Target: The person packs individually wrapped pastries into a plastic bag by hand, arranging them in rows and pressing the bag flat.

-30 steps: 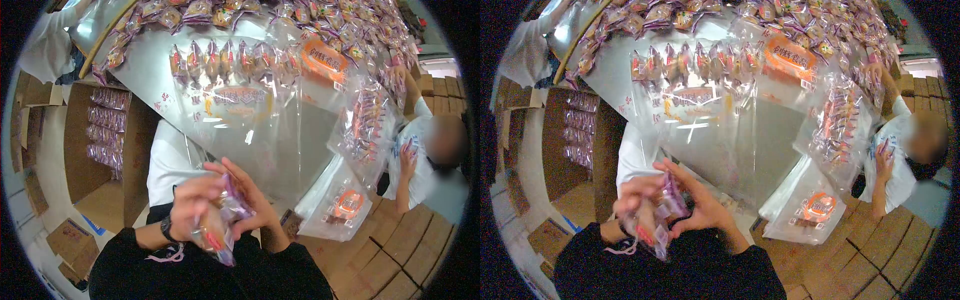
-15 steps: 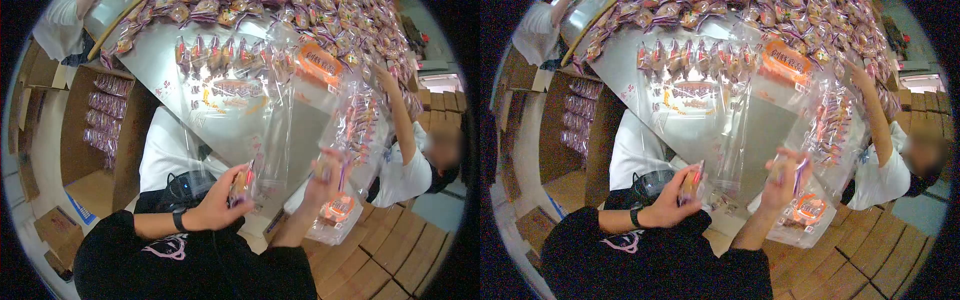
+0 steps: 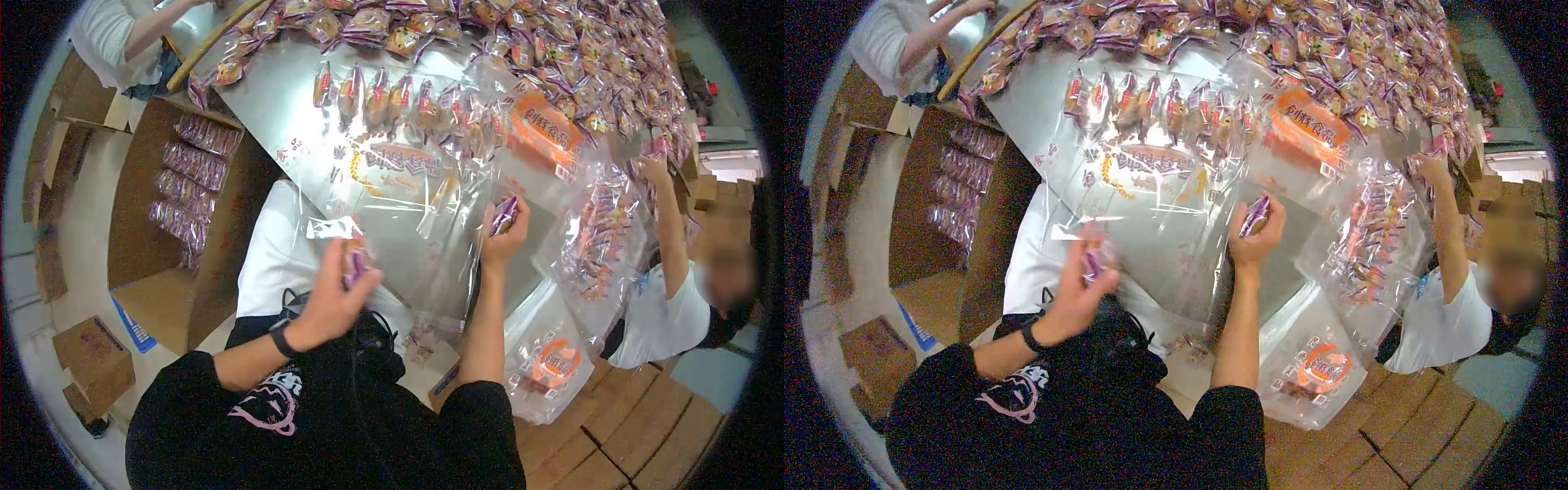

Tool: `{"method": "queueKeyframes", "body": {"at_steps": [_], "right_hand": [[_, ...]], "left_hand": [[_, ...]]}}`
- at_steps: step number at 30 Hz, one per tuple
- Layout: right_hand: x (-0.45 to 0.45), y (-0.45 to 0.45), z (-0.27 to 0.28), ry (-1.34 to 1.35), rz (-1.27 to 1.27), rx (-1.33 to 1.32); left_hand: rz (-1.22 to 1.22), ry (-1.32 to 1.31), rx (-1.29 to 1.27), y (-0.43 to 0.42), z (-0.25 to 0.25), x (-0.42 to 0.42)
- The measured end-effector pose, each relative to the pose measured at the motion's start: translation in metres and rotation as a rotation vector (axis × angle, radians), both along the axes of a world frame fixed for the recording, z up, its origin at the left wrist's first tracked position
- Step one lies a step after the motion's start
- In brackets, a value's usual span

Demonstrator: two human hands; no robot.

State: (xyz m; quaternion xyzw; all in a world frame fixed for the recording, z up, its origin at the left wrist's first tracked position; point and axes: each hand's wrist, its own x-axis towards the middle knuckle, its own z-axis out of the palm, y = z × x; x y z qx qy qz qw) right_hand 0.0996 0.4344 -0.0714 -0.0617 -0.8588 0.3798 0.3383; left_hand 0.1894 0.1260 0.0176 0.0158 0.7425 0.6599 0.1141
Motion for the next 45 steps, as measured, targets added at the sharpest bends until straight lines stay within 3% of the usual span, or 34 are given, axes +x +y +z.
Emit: {"method": "queueKeyframes", "body": {"at_steps": [3,6,9,13,16,17,20,24,27,31,34,37,41,45], "right_hand": [[0.003,-0.002,0.002,-0.048,-0.030,-0.043],[0.005,0.000,0.005,-0.063,-0.016,-0.068],[0.001,0.002,-0.001,-0.065,0.005,-0.072],[0.003,0.004,0.010,-0.130,0.032,-0.203],[0.001,0.003,0.010,-0.070,0.047,-0.203],[0.002,0.003,0.006,-0.054,0.050,-0.184],[0.002,0.010,0.001,-0.019,0.052,-0.162],[0.005,0.006,0.006,-0.033,0.047,-0.203],[0.003,0.008,0.000,-0.017,0.031,-0.202],[0.002,0.007,0.004,-0.023,0.027,-0.186],[0.002,0.005,0.005,-0.033,0.026,-0.273],[0.002,0.006,0.006,-0.020,0.015,-0.190],[0.003,0.005,0.005,-0.054,0.014,-0.251],[0.002,0.004,0.006,-0.043,0.005,-0.240]], "left_hand": [[0.010,-0.187,0.253,0.043,-0.003,-0.014],[0.446,-0.551,0.746,0.079,0.013,-0.056],[0.543,-0.320,0.482,0.094,-0.008,-0.083],[0.461,0.155,0.087,0.114,-0.033,-0.098],[0.442,0.619,-0.421,0.116,-0.005,-0.127],[0.411,0.633,-0.376,0.116,-0.003,-0.138],[0.284,0.609,0.275,0.131,-0.025,-0.167],[0.053,0.716,-0.199,0.110,-0.024,-0.180],[0.099,0.827,-0.470,0.097,-0.020,-0.183],[0.363,0.599,-0.021,0.100,-0.020,-0.186],[0.272,0.904,-0.348,0.085,-0.024,-0.190],[0.318,0.965,-0.525,0.081,-0.016,-0.180],[0.223,1.056,-0.568,0.077,-0.019,-0.180],[0.261,0.652,0.031,0.099,-0.036,-0.167]]}}
